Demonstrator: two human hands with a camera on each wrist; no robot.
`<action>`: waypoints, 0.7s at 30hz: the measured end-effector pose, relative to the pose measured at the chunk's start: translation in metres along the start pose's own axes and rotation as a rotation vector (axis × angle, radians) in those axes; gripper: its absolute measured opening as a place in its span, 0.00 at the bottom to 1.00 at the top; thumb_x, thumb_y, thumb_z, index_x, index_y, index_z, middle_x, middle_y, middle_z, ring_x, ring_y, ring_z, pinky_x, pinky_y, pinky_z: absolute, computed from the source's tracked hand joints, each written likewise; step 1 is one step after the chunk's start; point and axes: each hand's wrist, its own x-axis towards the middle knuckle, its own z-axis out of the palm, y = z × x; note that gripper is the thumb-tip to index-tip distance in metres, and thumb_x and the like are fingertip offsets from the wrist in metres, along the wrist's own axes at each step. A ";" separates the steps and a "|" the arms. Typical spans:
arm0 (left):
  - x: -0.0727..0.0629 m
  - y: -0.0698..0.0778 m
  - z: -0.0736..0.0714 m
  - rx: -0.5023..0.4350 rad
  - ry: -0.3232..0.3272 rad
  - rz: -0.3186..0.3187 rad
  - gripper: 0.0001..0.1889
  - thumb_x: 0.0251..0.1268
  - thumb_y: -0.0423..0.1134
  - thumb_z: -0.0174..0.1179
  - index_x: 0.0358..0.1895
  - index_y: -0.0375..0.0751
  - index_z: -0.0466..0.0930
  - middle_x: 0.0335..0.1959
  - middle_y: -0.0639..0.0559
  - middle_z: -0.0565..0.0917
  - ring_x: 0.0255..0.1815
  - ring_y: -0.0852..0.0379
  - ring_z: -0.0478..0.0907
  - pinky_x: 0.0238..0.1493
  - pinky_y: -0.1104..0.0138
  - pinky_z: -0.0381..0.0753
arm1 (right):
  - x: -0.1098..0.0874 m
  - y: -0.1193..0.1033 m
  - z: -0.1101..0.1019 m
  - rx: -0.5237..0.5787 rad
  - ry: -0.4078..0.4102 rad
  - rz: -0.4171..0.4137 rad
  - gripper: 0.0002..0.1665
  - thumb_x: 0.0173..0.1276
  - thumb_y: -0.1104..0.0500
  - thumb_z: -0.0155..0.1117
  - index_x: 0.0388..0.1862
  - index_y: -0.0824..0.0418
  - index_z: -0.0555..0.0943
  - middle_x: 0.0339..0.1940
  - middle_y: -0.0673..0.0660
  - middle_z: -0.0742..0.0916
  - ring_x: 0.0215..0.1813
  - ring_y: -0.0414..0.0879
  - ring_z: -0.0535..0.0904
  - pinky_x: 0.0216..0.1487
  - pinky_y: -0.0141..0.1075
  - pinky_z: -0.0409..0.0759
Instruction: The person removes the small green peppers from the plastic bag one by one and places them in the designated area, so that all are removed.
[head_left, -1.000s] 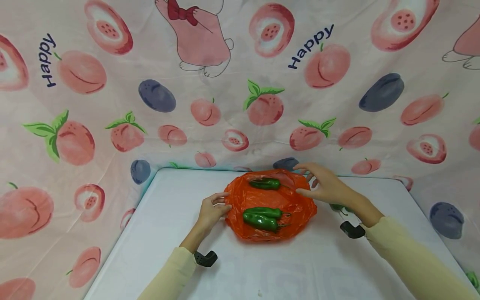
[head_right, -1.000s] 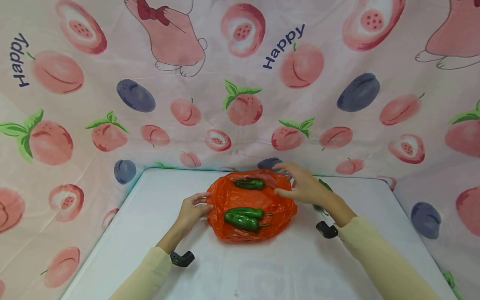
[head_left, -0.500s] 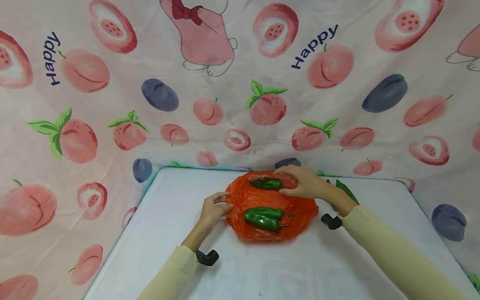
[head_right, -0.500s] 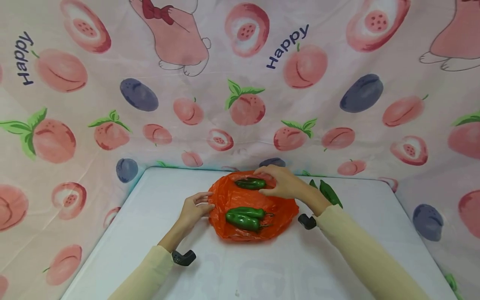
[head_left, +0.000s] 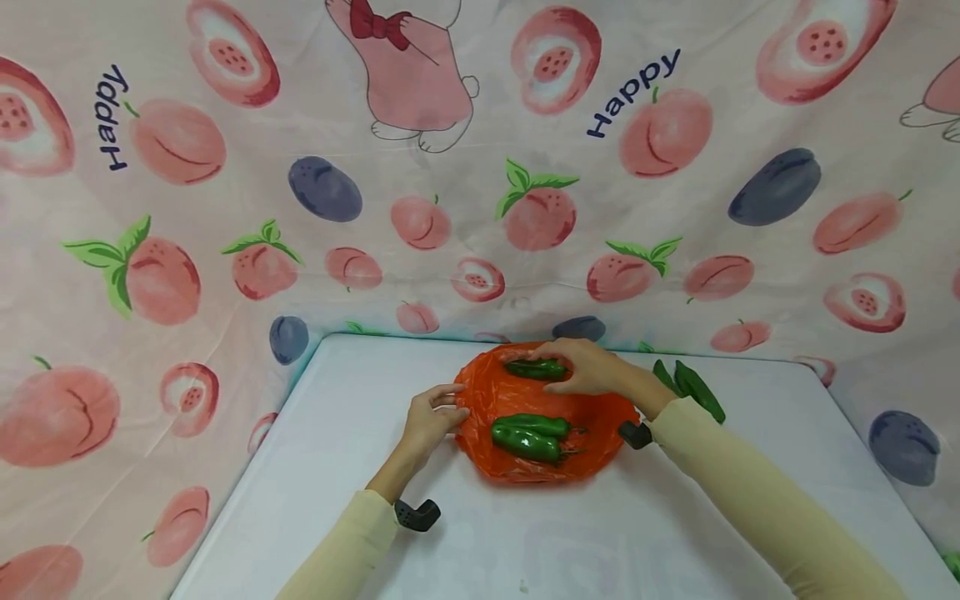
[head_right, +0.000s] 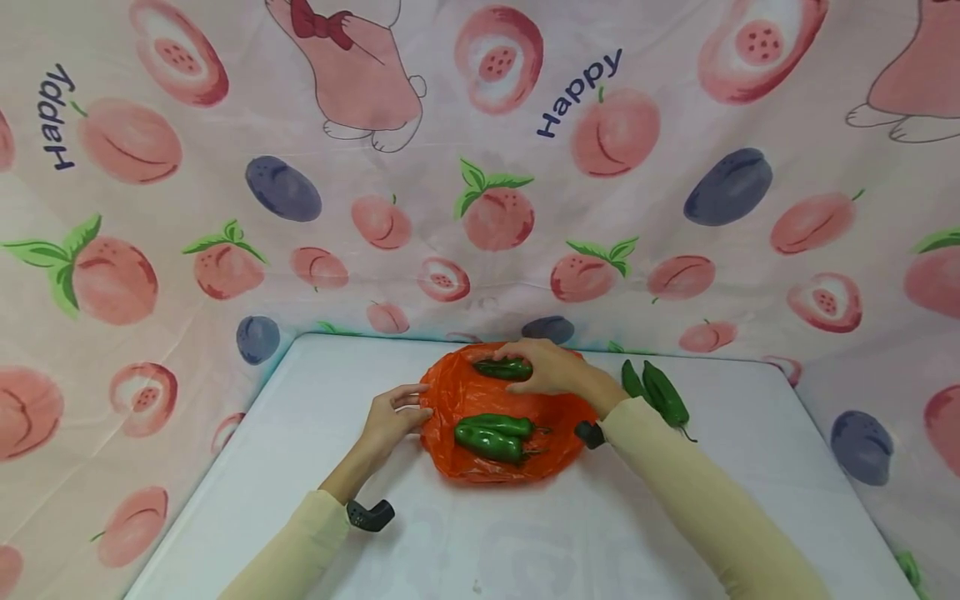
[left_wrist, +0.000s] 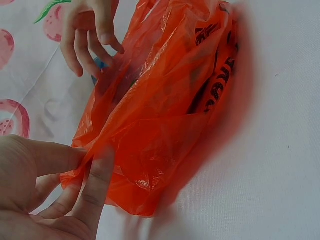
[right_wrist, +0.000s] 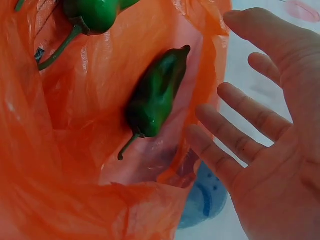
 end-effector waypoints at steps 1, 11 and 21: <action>0.000 0.000 0.000 -0.002 -0.001 0.001 0.22 0.68 0.24 0.63 0.64 0.29 0.77 0.51 0.31 0.81 0.36 0.52 0.86 0.47 0.50 0.88 | 0.001 0.000 0.001 0.004 -0.006 0.007 0.33 0.66 0.51 0.76 0.68 0.54 0.79 0.66 0.59 0.82 0.59 0.59 0.80 0.59 0.53 0.81; 0.000 -0.002 0.001 -0.013 0.006 0.012 0.22 0.67 0.24 0.64 0.64 0.28 0.77 0.51 0.32 0.81 0.34 0.53 0.85 0.44 0.52 0.89 | 0.010 0.002 0.007 -0.045 -0.075 0.081 0.36 0.67 0.50 0.75 0.72 0.56 0.76 0.70 0.57 0.79 0.70 0.58 0.73 0.69 0.57 0.72; 0.014 -0.020 0.001 -0.004 0.007 -0.008 0.22 0.67 0.24 0.64 0.64 0.30 0.77 0.51 0.32 0.80 0.33 0.54 0.85 0.46 0.49 0.88 | 0.019 0.013 0.017 -0.040 -0.101 0.109 0.38 0.66 0.54 0.76 0.73 0.56 0.74 0.71 0.57 0.78 0.73 0.57 0.72 0.72 0.57 0.70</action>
